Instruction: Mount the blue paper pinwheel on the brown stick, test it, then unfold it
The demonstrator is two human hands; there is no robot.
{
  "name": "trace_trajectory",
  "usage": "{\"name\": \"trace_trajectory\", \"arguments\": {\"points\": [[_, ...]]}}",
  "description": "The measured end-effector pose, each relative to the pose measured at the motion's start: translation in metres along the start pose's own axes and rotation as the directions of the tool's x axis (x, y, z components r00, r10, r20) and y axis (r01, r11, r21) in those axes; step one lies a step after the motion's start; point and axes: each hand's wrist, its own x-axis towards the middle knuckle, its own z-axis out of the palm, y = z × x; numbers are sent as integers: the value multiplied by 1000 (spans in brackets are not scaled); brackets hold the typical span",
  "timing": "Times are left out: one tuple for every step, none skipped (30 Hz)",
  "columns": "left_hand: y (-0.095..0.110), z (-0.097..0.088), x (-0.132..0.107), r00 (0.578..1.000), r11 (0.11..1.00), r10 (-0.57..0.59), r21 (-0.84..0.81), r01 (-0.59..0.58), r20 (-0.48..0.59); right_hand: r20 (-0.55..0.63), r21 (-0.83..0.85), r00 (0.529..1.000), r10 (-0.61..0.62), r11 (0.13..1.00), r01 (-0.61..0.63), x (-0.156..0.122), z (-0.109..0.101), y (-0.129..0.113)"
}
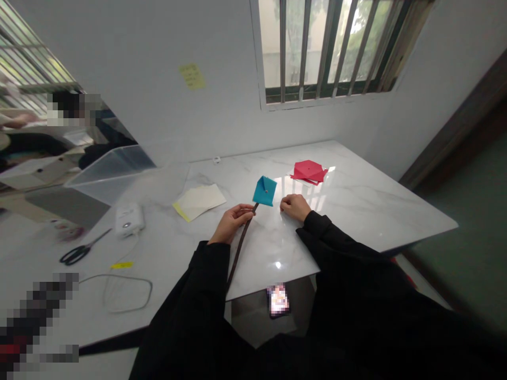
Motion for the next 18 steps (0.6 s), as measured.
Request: {"name": "trace_trajectory", "arguments": {"points": [[-1, 0, 0, 1000, 1000, -1, -4, 1, -6, 5, -6, 1000, 2, 1000, -2, 0, 1, 0], [-2, -1, 1, 1000, 1000, -3, -8, 3, -6, 0, -8, 1000, 7, 1000, -7, 0, 1, 0], [-2, -1, 1, 1000, 1000, -5, -11, 5, -4, -5, -8, 1000, 11, 1000, -11, 0, 1, 0], [-3, -1, 1, 1000, 1000, -7, -15, 7, 0, -9, -7, 1000, 14, 1000, -14, 0, 1, -1], [-3, -1, 1, 1000, 1000, -8, -17, 8, 2, -11, -5, 1000, 15, 1000, -15, 0, 1, -1], [-3, -1, 1, 1000, 1000, -10, -17, 10, 1, -14, 1, 1000, 17, 1000, -17, -1, 1, -2], [-3, -1, 1, 1000, 1000, -10, -15, 10, -2, -22, 10, 1000, 20, 1000, -20, -1, 1, -3], [-3, -1, 1, 1000, 1000, -11, -13, 11, -6, -38, 23, 999, 27, 999, -26, -2, 0, -3], [-3, -1, 1, 1000, 1000, -12, -10, 11, -10, -62, 43, 997, 38, 998, -35, -2, 0, -4], [-3, -1, 1, 1000, 1000, -12, -8, 12, -14, -93, 69, 994, 52, 997, -46, -2, -1, -5], [-3, -1, 2, 1000, 1000, -12, -6, 12, -17, -129, 102, 989, 72, 993, -59, -3, -1, -6], [-3, -2, 2, 1000, 1000, -11, -6, 11, -18, -163, 138, 982, 95, 988, -73, -3, -2, -6], [-3, -2, 2, 1000, 1000, -10, -6, 10, -17, -187, 174, 975, 116, 981, -84, -3, -4, -7], [-3, -2, 2, 1000, 1000, -8, -7, 8, -13, -197, 202, 972, 129, 975, -89, -4, -5, -8], [-3, -2, 2, 1000, 1000, -8, -8, 7, -12, -178, 213, 976, 125, 973, -86, -4, -6, -8], [-3, -1, 2, 1000, 1000, -7, -12, 7, -12, -125, 207, 987, 99, 976, -71, -4, -7, -9], [-3, -1, 1, 1000, 1000, -9, -18, 9, -15, -44, 190, 998, 52, 981, -43, -5, -7, -9], [-2, -1, 1, 1000, 1000, -11, -26, 11, -20, 47, 168, 999, -3, 986, -5, -5, -7, -9]]}}
